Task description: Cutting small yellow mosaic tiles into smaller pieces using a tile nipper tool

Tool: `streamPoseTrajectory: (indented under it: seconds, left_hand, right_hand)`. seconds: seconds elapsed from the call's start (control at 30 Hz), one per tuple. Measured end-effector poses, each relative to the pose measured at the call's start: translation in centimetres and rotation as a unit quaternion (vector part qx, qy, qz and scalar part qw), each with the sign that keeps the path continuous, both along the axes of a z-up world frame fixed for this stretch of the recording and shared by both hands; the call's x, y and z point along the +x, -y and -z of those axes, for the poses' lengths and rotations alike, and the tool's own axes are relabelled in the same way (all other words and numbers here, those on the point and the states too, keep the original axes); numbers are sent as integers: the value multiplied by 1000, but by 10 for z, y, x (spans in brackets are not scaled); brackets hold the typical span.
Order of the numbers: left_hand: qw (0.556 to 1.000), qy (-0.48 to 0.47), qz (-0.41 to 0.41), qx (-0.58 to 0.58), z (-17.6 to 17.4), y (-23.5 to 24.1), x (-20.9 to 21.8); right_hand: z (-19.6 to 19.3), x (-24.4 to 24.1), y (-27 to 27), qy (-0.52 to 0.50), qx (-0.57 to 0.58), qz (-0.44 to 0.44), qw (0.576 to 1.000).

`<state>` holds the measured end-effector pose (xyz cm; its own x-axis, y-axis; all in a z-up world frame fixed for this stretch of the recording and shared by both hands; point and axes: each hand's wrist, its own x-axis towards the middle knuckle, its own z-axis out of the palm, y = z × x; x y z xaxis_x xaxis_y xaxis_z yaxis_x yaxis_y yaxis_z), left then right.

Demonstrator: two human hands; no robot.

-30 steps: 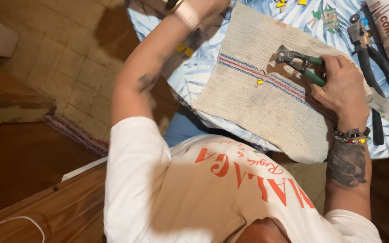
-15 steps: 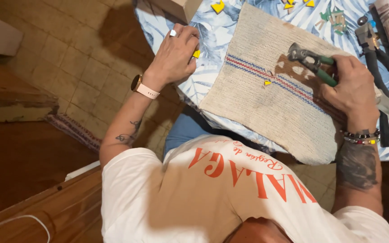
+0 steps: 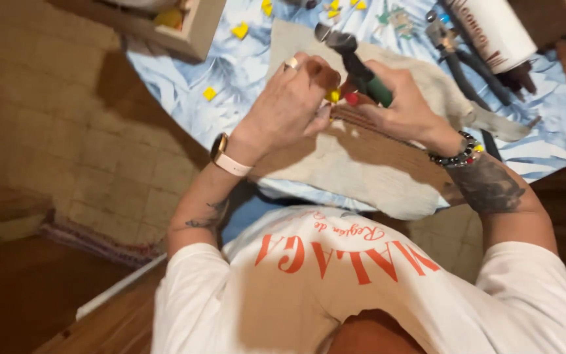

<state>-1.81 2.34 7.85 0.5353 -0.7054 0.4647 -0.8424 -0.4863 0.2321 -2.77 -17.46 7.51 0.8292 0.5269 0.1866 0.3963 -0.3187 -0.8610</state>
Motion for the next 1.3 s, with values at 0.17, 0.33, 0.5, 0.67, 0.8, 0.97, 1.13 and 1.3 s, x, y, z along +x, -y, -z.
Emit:
streamPoseTrajectory:
  seconds: [0.17, 0.33, 0.5, 0.67, 0.8, 0.97, 1.13, 1.3]
  left_hand:
    - [1000, -9, 21, -2, -8, 15, 8]
    - [991, -69, 83, -80, 5, 13, 19]
    - [925, -269, 154, -219, 25, 15, 33]
    - [901, -362, 69, -229, 17, 23, 20]
    - [926, -272, 71, -251, 30, 28, 24]
    - [927, -233, 54, -290, 36, 27, 35]
    - [926, -244, 48, -283, 20, 19, 38]
    - [937, -231, 51, -256, 30, 17, 40]
  right_hand:
    - [-3, 1, 3, -45, 28, 58, 997]
    - [20, -2, 4, -26, 70, 132, 988]
    - [27, -10, -4, 51, 99, 229, 967]
    - [12, -12, -16, 27, 65, 245, 967]
    - [18, -6, -16, 23, 67, 220, 973]
    - [5, 3, 1, 90, -43, 179, 979]
    - [25, 10, 46, 81, -165, 147, 972]
    - [16, 6, 47, 15, -226, 125, 966]
